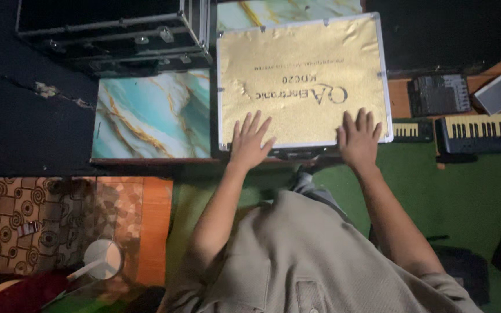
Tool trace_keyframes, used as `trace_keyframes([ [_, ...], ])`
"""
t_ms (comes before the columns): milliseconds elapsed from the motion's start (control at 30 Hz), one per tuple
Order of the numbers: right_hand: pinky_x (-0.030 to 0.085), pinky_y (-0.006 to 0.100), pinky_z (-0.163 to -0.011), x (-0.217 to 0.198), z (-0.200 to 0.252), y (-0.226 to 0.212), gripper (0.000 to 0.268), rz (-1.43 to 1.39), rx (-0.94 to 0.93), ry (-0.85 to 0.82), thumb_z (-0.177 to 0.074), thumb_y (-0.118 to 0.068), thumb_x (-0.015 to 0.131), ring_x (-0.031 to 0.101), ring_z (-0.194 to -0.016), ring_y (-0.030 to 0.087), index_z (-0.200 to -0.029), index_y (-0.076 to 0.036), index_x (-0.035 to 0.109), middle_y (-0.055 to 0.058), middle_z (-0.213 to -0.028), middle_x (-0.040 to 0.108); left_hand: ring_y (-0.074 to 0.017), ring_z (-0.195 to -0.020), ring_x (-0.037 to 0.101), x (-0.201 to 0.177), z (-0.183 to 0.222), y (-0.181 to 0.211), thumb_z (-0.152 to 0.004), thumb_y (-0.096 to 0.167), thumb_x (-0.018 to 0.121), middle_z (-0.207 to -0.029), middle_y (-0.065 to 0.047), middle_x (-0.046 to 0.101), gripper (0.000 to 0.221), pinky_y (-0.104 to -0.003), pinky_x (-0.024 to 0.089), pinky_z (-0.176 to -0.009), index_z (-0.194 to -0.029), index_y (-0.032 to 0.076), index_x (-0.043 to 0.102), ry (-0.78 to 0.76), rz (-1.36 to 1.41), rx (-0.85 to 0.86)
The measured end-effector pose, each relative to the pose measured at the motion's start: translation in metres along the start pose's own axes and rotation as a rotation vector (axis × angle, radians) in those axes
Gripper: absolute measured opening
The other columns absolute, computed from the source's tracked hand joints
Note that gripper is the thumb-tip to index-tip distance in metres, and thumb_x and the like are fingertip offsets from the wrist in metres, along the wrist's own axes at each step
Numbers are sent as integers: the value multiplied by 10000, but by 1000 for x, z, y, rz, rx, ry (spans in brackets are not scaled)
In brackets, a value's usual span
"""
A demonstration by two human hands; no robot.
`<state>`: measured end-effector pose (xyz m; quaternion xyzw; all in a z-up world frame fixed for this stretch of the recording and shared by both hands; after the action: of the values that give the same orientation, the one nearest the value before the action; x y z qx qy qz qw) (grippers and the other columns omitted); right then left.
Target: The person coils a black cable by hand and places it into an equipment case, then closes the case lid.
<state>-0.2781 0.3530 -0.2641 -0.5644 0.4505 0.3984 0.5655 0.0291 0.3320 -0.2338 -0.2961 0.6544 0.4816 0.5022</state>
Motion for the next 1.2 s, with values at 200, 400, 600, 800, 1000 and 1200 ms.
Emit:
trace_keyframes([
  [200, 142, 588, -1270, -1, 44, 32, 465, -123, 158, 180, -1125, -249, 451, 188, -1568, 480, -1547, -62, 506, 328, -1682, 245, -426, -1545, 206, -5, 50, -22, -1047, 309, 497, -1672, -177, 274, 539, -654, 133, -1212, -1569, 189, 441, 117, -53, -194],
  [400, 289, 542, -1231, -16, 82, 31, 427, -338, 266, 428, -1028, -97, 671, 310, -1487, 491, -1425, 13, 557, 329, -1635, 288, -532, -1518, 130, -21, 92, -12, -940, 262, 625, -1646, -365, 154, 777, -698, 108, -1168, -1614, 67, 292, 420, 24, -479],
  [600, 497, 446, -951, 24, 82, 85, 622, -783, 727, 530, -838, -82, 776, 552, -1124, 317, -1299, 125, 413, 263, -1249, 468, -354, -1194, 617, 65, 130, -70, -841, 446, 824, -1266, -201, 613, 685, -504, 484, -1058, -1254, 13, 489, 439, 569, -1118],
  [800, 493, 235, -604, 74, 74, 90, 356, -1435, 873, 195, -1000, -150, 695, 597, -728, 87, -1301, 32, 642, 28, -903, 648, -219, -1000, 736, 149, 114, -80, -1026, 423, 598, -1120, -113, 716, 461, -352, 578, -871, -1282, 44, 542, 404, 1527, -853],
  [1000, 593, 264, -736, 85, 84, 100, 335, -1459, 805, -4, -950, -150, 702, 653, -782, 108, -1246, -52, 580, 30, -967, 663, -233, -1047, 734, 162, 120, -81, -1023, 389, 578, -1213, -106, 712, 414, -372, 569, -889, -1291, 81, 512, 491, 1633, -927],
  [1200, 622, 272, -788, 93, 92, 94, 291, -1446, 691, -199, -1014, -258, 633, 708, -811, 140, -1167, -13, 602, 56, -960, 691, -190, -1000, 717, 176, 136, -81, -999, 409, 576, -1177, -77, 695, 429, -312, 556, -823, -1317, 146, 458, 603, 1622, -1090],
])
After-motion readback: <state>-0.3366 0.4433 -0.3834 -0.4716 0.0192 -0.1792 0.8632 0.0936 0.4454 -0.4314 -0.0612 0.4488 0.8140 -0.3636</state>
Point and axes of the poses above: each hand's wrist, its own z-axis away from the middle knuckle, its own x-axis out of the palm, y = z × x, the point moved 8 cm from there along -z, towards the middle knuckle
